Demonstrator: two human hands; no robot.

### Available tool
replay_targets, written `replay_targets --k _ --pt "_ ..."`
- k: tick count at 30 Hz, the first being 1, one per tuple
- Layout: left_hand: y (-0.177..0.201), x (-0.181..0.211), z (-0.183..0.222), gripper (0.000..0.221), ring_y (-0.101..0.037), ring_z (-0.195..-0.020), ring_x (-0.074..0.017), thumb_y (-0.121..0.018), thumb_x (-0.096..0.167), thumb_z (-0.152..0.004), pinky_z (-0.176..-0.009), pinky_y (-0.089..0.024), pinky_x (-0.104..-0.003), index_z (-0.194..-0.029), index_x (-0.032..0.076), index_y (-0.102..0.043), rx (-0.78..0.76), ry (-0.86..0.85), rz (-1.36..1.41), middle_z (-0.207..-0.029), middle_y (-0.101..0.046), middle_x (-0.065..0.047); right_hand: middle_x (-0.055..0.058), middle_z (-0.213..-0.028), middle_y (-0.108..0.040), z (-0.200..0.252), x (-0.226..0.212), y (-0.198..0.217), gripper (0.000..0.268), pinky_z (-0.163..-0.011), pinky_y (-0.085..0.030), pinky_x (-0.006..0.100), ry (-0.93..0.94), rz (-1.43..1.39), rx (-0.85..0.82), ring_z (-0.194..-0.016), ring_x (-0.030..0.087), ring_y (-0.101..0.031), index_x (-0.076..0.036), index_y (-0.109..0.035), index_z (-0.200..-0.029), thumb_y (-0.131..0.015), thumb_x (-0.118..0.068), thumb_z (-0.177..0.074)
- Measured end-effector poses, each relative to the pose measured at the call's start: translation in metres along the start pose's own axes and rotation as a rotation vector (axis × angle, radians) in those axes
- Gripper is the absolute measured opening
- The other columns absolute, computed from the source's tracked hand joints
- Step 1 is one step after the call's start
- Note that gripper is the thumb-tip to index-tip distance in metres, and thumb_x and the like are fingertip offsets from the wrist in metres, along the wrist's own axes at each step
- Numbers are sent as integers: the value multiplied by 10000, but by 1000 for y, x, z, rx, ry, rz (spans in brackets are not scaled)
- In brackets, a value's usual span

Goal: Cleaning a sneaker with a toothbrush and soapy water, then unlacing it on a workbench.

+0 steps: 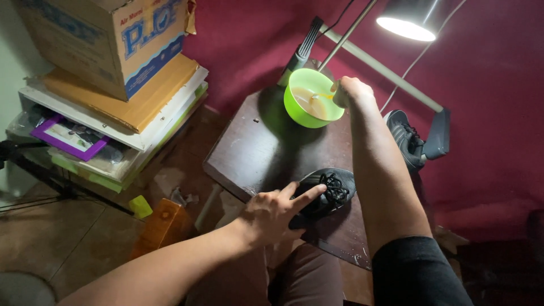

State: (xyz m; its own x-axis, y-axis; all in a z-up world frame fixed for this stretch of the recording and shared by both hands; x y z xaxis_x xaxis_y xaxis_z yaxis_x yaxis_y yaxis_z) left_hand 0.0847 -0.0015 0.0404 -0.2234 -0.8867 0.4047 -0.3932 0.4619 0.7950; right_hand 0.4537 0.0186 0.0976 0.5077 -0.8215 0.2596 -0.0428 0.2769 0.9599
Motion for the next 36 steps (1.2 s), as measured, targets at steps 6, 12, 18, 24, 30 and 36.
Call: replay_targets --k 6,12,18,24,30,36 --pt "-5 0 1 1159 -753 -745 -349 -917 461 -621 -615 -628 -450 -1592 380 -289 -5 -11 2 -1233 -603 -125 226 -1216 -723 -19 5 -25 536 -946 -581 581 -152 -42 -48 -1166 344 -690 -120 -703 -1287 -802 -190 -765" --pt "-5 -1 1 1138 -750 -726 -333 -912 470 -642 -594 -619 -443 -1593 363 -297 26 -24 -8 -1226 -599 -129 242 -1291 -683 21 -8 -4 553 -976 -562 564 -181 -55 -131 -1239 353 -647 -125 -653 -1377 -774 -188 -841" --pt "-3 -1 1 1112 -750 -736 -346 -909 462 -654 -596 -623 -463 -1585 345 -311 22 -28 20 -1226 -592 -136 227 -1334 -659 27 -8 -7 542 -989 -556 542 -194 -101 -159 -1267 342 -625 -154 -640 -1391 -769 -237 -872" --pt "-4 -1 0 1117 -757 -769 -340 -912 458 -661 -618 -628 -453 -1596 323 -315 1 -39 8 -1248 -599 -147 230 -1262 -692 17 -3 -9 607 -977 -548 571 -177 -86 -97 -1209 360 -661 -134 -637 -1395 -783 -130 -806" --pt "4 0 0 1098 -758 -781 -342 -898 478 -657 -611 -628 -460 -1589 335 -336 -17 -31 18 -1270 -598 -139 190 -1193 -736 21 2 -11 585 -1009 -552 511 -160 -274 -13 -1197 299 -680 -225 -664 -1353 -782 -92 -796" --pt "3 -1 0 1083 -758 -855 -353 -878 492 -675 -640 -629 -465 -1597 329 -335 -45 -20 3 -1293 -595 -129 188 -1241 -704 -1 46 -20 321 -1034 -513 562 -190 -527 139 -1202 369 -655 -393 -661 -1330 -511 -376 -1046"
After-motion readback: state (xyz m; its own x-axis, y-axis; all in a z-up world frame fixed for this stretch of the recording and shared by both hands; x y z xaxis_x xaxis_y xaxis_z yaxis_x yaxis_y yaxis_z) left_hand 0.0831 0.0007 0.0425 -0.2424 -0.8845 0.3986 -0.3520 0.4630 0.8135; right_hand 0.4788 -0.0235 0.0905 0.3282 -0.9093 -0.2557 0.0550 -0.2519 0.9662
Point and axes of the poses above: each hand's wrist, its own z-axis away from the middle knuckle, its own y-axis out of the back of the hand, x = y × z, the point moved 9 cm from there along -z, towards the middle knuckle
